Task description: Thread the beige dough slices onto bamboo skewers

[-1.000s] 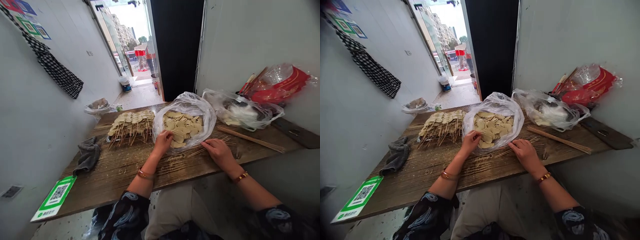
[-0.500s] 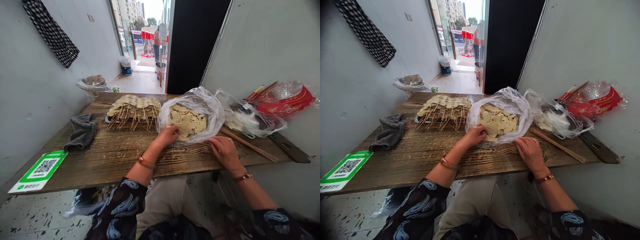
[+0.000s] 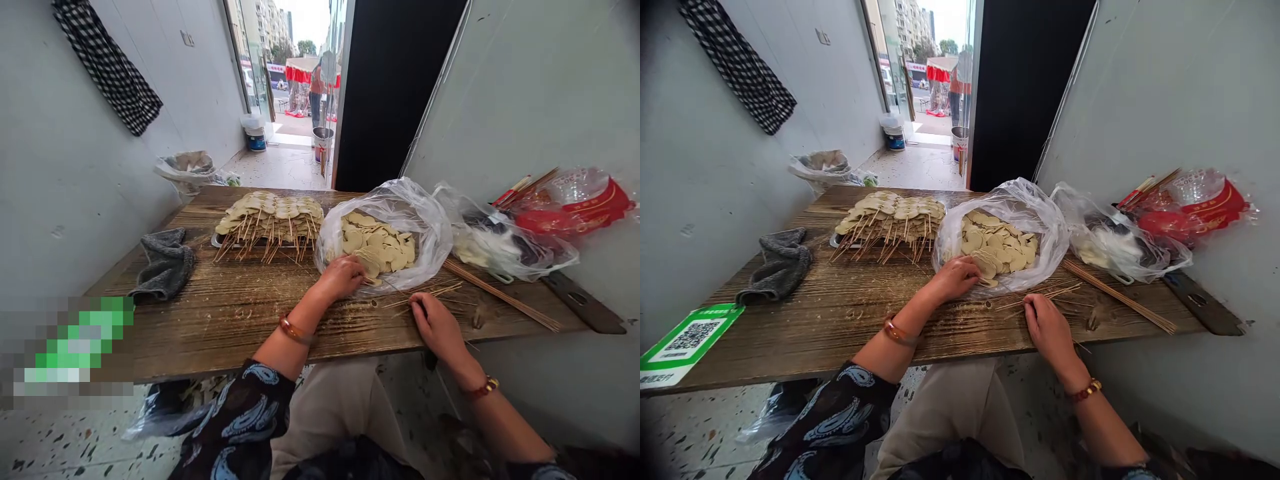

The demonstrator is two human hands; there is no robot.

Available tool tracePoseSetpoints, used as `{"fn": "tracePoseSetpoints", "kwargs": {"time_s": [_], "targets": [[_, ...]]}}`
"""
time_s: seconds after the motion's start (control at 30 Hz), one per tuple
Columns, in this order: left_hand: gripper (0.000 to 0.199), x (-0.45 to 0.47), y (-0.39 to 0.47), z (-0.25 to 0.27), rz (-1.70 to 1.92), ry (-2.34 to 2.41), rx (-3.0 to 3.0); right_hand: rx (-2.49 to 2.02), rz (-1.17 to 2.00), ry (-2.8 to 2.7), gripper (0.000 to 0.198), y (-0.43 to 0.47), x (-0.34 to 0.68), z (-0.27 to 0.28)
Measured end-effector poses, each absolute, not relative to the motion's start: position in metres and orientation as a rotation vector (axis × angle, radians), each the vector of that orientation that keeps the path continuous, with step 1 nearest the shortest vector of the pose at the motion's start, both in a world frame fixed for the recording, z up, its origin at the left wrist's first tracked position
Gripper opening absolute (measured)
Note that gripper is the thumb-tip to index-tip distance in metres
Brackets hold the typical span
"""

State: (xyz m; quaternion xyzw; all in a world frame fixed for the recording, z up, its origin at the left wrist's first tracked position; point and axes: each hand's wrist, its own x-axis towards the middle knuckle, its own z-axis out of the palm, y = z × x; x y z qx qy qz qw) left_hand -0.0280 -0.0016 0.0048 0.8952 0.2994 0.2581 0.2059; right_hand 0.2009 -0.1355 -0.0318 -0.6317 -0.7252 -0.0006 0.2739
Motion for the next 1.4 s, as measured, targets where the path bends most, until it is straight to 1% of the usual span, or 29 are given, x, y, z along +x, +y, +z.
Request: {"fn": "tracePoseSetpoints", "kwargs": {"time_s": [0.1, 0.2, 0.33, 0.5, 0.6, 0.67, 0.73, 0.83, 0.93, 1.07, 1.4], "targets": [[0.012, -0.024, 0.000, 0.004, 0.814, 0.893, 2.274, -1.700, -0.029, -1.942, 0.018, -0.114, 0.212, -0.034], [0.008, -0.025, 0.002, 0.006, 0.926, 0.922, 1.905, -1.703, -0.065, -1.958, 0.019, -0.100, 0.218, -0.035], [0.016, -0.028, 0.002, 0.010, 1.004, 0.810, 1.413, -1.648, -0.088, -1.980, 0.019, -0.100, 0.217, -0.035], [0.026, -0.030, -0.002, 0.012, 1.022, 0.764, 1.187, -1.615, -0.132, -1.896, 0.019, -0.116, 0.215, -0.027], [0.033, -0.030, -0.003, 0.013, 0.985, 0.733, 1.146, -1.567, -0.135, -1.787, 0.018, -0.126, 0.209, -0.017], [0.036, -0.029, -0.004, 0.015, 0.956, 0.720, 1.161, -1.545, -0.055, -1.684, 0.019, -0.132, 0.201, -0.010], [0.034, -0.029, -0.005, 0.016, 0.945, 0.733, 1.193, -1.548, 0.152, -1.580, 0.021, -0.137, 0.191, -0.005], [0.026, -0.027, -0.007, 0.019, 0.954, 0.766, 1.256, -1.513, 0.583, -1.466, 0.026, -0.142, 0.172, -0.004], [0.022, -0.026, -0.008, 0.021, 0.962, 0.781, 1.313, -1.462, 0.801, -1.418, 0.026, -0.144, 0.155, -0.008], [0.023, -0.026, -0.009, 0.020, 0.935, 0.799, 1.347, -1.430, 0.837, -1.388, 0.026, -0.139, 0.145, -0.012], [0.019, -0.026, -0.008, 0.021, 0.950, 0.835, 1.399, -1.408, 0.659, -1.493, 0.026, -0.127, 0.141, -0.015]]}}
